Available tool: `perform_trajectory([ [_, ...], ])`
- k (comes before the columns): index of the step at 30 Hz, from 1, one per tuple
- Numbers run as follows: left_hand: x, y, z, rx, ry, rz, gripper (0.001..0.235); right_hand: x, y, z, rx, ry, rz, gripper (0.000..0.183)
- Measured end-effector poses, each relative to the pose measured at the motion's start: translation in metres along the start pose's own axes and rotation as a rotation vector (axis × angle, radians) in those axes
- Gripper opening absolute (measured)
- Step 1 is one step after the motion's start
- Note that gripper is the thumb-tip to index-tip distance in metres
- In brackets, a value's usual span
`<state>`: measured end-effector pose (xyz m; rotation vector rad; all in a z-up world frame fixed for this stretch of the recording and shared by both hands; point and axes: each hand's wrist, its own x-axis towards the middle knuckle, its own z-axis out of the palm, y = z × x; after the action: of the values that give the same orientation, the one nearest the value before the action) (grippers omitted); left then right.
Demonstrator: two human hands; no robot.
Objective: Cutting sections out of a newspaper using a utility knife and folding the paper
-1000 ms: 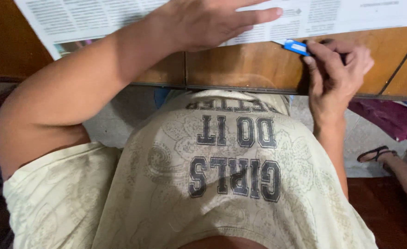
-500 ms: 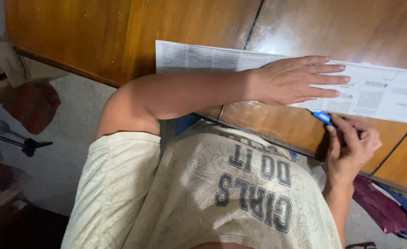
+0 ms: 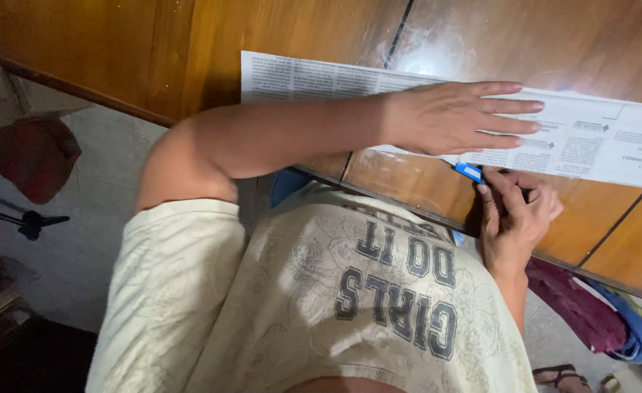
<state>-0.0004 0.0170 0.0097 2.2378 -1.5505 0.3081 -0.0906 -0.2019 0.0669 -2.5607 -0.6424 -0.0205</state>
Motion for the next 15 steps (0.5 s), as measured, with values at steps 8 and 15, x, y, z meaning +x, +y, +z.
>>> perform_trajectory([
  [8, -0.041, 0.0, -0.055, -0.313, 0.136, 0.075, 0.03, 0.002, 0.001, -0.001, 0.029, -0.014, 0.003, 0.018],
  [15, -0.047, 0.002, -0.006, -0.627, -0.265, -0.246, 0.045, 0.008, 0.01, -0.004, 0.031, -0.038, -0.025, 0.018],
])
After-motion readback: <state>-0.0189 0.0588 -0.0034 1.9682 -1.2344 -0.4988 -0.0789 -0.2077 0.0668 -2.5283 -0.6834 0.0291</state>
